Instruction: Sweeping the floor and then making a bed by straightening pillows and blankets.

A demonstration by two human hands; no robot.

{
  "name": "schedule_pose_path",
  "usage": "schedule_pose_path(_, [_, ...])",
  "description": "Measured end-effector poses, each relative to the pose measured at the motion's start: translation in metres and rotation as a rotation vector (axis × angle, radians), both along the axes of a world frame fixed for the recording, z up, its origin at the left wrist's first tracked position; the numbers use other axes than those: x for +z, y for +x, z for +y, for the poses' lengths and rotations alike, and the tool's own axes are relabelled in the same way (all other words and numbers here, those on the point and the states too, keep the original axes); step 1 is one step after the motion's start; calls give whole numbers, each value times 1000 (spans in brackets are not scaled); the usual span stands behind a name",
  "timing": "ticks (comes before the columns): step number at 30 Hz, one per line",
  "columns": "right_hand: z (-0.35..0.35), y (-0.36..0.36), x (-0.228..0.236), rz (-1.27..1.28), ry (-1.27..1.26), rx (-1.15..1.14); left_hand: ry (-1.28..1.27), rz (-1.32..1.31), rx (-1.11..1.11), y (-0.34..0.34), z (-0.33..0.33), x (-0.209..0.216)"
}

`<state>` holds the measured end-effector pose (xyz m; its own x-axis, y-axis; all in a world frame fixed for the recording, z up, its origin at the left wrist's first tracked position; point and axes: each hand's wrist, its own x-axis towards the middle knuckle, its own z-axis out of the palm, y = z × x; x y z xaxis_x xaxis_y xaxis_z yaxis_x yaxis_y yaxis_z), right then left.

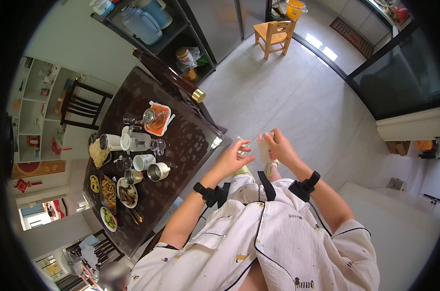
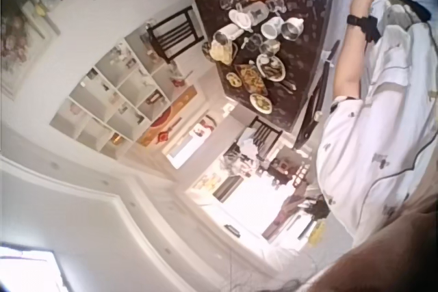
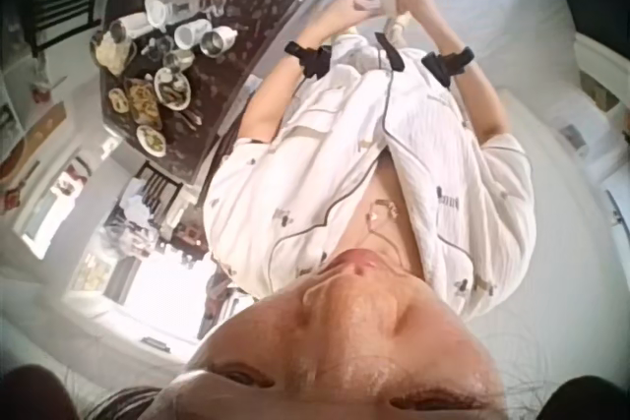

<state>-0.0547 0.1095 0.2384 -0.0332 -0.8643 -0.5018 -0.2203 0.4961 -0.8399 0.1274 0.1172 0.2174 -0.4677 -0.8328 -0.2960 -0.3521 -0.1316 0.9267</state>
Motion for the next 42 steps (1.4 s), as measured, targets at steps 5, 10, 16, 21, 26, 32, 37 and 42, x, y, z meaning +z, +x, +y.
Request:
schedule_pose_path(5, [-1,20,-3,169,-488,388,118,144,188,9,-4,-5])
schedule_pose_path(10, [4,-18,-21,354,-341,424,-414,-492,566,87,-19,-16])
schedule_pose_path(16, [54,-122,-94,661,-65,468,-268,-689,300,158,-23,-54])
schedule_pose_path(21, [132,-246,-175,604,425,426,85,-468,-98,61,-52,-45])
schedule_pose_path(26, [161,-337,-189,377,662,-70,54,-462,-264,-60,-112,-60])
schedule_pose_path(32, [120,-419,-202,178,596,-400,-50,-549,-321,-186,-204,-59])
schedule_pose_path(37, [39,-484,-206,175,491,-389,-33,-562,-311,-248,-291,-51])
schedule_pose_path(42, [-58,-545,-218,136,380,-454,-36,-722,-328,-293,-399,-51])
